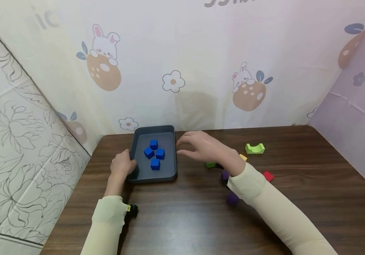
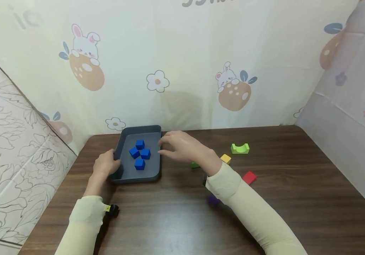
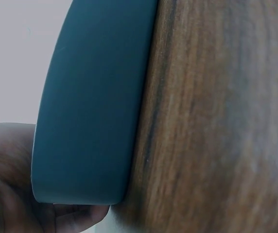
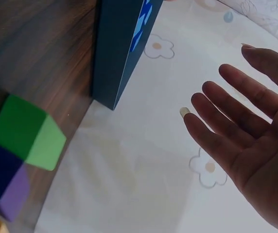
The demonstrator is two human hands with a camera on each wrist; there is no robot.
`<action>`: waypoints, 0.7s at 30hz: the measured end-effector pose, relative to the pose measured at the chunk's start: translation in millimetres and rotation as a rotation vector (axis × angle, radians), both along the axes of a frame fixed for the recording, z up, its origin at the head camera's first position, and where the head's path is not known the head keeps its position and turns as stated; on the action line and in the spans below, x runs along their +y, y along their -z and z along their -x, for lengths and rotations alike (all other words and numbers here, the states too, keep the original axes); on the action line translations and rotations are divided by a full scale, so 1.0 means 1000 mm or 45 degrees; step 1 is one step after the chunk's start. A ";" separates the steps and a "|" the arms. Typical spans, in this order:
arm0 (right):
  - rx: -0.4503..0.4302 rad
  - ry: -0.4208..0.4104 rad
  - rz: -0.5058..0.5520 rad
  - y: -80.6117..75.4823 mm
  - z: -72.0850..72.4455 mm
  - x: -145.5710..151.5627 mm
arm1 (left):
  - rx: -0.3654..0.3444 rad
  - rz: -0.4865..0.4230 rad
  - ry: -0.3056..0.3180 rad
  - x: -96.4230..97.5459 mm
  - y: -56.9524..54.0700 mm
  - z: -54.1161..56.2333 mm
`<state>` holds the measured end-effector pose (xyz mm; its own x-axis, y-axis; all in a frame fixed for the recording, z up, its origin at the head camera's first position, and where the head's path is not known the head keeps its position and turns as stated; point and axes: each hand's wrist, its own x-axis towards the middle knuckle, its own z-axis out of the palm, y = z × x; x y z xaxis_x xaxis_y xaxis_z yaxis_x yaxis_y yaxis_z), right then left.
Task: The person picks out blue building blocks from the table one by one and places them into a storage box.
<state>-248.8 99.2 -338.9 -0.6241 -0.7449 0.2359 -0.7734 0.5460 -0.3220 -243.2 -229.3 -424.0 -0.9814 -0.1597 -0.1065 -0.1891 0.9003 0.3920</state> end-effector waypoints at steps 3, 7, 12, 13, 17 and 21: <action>0.021 0.020 0.047 0.002 -0.003 0.008 | 0.005 0.003 0.003 -0.001 0.000 0.000; 0.036 0.034 0.107 0.002 -0.008 0.015 | 0.010 -0.006 0.004 -0.002 0.001 0.000; 0.035 0.029 0.143 0.004 -0.010 0.018 | 0.007 -0.009 0.004 -0.004 0.002 -0.001; 0.037 0.033 0.138 0.004 -0.010 0.018 | 0.005 -0.009 0.005 -0.004 0.002 -0.001; 0.050 0.045 0.132 0.005 -0.012 0.021 | -0.002 -0.013 0.012 -0.002 0.001 -0.001; 0.069 0.060 0.150 0.005 -0.012 0.025 | 0.000 -0.014 0.015 0.000 0.001 -0.001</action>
